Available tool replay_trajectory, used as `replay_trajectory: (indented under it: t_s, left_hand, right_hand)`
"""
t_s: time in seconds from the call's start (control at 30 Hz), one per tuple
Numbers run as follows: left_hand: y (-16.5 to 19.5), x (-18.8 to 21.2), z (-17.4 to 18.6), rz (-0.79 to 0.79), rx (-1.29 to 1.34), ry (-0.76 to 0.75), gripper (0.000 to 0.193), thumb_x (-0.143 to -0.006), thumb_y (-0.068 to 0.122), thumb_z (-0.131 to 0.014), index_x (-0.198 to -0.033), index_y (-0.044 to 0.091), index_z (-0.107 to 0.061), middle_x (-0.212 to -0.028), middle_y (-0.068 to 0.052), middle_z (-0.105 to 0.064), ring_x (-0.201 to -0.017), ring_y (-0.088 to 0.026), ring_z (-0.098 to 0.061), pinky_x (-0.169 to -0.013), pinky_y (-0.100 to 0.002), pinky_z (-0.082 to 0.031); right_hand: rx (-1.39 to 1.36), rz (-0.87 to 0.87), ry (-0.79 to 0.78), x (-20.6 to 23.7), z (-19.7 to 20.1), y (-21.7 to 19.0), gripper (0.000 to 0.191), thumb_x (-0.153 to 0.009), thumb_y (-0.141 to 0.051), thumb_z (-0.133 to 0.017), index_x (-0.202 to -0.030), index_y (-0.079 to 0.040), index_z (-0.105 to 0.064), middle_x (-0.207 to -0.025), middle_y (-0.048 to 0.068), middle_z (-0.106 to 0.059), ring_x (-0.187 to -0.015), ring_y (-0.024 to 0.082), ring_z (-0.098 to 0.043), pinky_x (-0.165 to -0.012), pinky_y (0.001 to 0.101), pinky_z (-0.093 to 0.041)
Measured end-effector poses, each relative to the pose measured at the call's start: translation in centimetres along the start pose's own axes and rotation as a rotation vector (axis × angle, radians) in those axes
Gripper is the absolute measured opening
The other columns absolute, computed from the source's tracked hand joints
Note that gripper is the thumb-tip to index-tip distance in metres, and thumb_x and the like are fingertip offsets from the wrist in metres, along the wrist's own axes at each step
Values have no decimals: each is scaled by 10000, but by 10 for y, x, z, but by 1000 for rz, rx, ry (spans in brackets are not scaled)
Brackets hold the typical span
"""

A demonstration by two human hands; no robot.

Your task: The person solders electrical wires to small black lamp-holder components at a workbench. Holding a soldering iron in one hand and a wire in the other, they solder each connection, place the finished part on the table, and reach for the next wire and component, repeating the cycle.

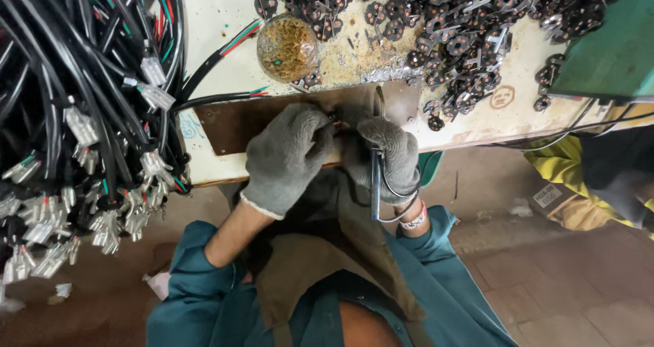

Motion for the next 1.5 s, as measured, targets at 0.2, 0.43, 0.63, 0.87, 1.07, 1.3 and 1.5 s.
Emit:
replay_trajectory:
  t_s: [0.2, 0.43, 0.63, 0.87, 1.07, 1.3, 1.5]
  left_hand:
    - [5, 1, 3, -38, 53, 21, 216, -918, 119, -797, -1056, 113, -631, -1075, -95, -653, -922, -309, -682, -762, -414, -564]
    - [-1, -5, 6, -126, 57, -46, 203, -918, 180, -802, -1046, 137, -651, -1011, -53, -655, -925, -270, -665, -738, -408, -544]
    - [-11, -2, -10, -177, -158, -29, 200, -914, 229, -785, -1039, 153, -648, -969, -42, -642, -898, -256, -657, -685, -397, -531]
    - [-11, 0, -11, -236, -220, 67, 217, -906, 226, -783, -1039, 153, -627, -993, -53, -639, -902, -258, -655, -674, -394, -537]
    - [-12, -4, -12, -214, -218, -8, 183, -904, 200, -766, -1005, 149, -622, -930, -43, -620, -844, -252, -646, -625, -401, -526]
    - [-7, -6, -10, -235, -243, 26, 170, -904, 195, -762, -983, 151, -618, -889, -50, -604, -828, -250, -640, -620, -401, -518]
    - [-3, -9, -7, -212, -277, -7, 157, -897, 218, -760, -967, 153, -636, -880, -46, -608, -819, -253, -640, -596, -409, -512]
  right_hand:
    - [297, -131, -149, 5, -7, 6, 304, -770, -225, -933, -970, -130, -725, -893, 101, -739, -781, 320, -737, -714, 406, -571]
    - [59, -41, -135, -8, 3, -6, 344, -799, -174, -882, -1069, -51, -707, -1109, 152, -752, -965, 321, -763, -841, 371, -606]
    - [34, -24, -25, -24, 0, -24, 236, -901, -94, -846, -1079, -50, -697, -1132, 122, -762, -988, 282, -772, -870, 354, -611]
    - [108, -101, -184, -27, 2, -21, 332, -841, -89, -817, -1157, -66, -716, -1118, 134, -768, -959, 303, -768, -817, 353, -599]
    - [-4, -123, -7, -7, 22, -6, 283, -841, -132, -816, -1093, -94, -692, -1050, 107, -752, -897, 293, -750, -775, 360, -585]
    - [183, -19, -116, 30, 25, 4, 246, -788, -157, -817, -1011, -140, -716, -963, 79, -749, -815, 297, -728, -714, 383, -567]
    - [212, 63, -213, 23, 17, 7, 214, -743, -179, -818, -941, -180, -736, -888, 55, -747, -744, 300, -710, -661, 402, -552]
Point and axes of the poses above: each hand's wrist, its own x-axis away from the middle knuckle, its own z-axis out of the back of the hand, y = z × x, the point moved 3 cm from there along -x, towards the middle knuckle
